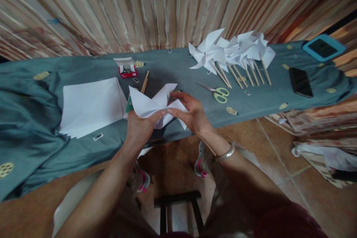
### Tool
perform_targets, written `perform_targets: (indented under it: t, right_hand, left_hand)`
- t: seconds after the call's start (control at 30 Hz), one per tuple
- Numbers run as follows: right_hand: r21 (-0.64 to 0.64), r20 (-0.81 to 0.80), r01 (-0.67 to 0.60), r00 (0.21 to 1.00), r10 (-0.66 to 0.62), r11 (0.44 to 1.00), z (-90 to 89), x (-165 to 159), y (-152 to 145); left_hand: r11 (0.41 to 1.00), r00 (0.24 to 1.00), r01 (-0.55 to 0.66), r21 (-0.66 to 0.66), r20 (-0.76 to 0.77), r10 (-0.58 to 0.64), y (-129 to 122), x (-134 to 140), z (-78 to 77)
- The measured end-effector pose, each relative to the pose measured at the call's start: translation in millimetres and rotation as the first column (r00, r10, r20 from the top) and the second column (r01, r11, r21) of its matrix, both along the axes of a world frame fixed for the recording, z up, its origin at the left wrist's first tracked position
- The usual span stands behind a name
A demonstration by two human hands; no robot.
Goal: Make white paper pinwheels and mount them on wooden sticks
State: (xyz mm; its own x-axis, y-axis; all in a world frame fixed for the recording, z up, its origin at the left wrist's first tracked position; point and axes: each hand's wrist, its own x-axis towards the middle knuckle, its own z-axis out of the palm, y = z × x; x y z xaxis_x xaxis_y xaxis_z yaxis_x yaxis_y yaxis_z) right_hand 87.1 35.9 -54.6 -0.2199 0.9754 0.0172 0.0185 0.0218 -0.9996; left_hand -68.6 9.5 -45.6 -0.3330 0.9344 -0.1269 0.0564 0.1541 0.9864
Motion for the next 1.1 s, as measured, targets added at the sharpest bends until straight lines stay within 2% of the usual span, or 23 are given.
perform_targets:
  t: [0.17, 0.37, 0.57, 0.8, 1.1]
  right_hand:
    - [-0.042, -0.023, 0.004, 1.0, -0.005, 0.999, -0.1, -1.4, -0.7]
    - [-0.114, -0.084, 0.041, 0.995, -0.051, 0.993, 0.9, -5.3, -2.2]
    - [-0.151, -0.096, 0.062, 0.992, -0.077, 0.987, 3.5, -9.4, -2.0]
    - [-0.085, -0.067, 0.055, 0.996, -0.061, 0.995, 6.7, -6.7, 2.5]
    - [-0.044, -0.036, 0.044, 0.998, -0.046, 0.998, 5.4, -3.8, 2.5]
  left_hand:
    - [1.0, 1.0, 0.022, -0.008, 0.007, -0.022, 0.4, 0.1, 2.4]
    - [0.998, 0.999, -0.005, -0.057, -0.033, 0.003, 1.1, 0.5, 3.3]
    - [0.999, 1.0, -0.001, -0.039, -0.008, 0.001, 1.8, -1.2, -2.2]
    - [0.998, 0.997, 0.063, -0.012, 0.034, -0.062, 4.0, -6.5, -5.8]
    - [0.998, 0.996, 0.027, -0.061, 0.085, -0.022, 1.9, -4.8, 1.1]
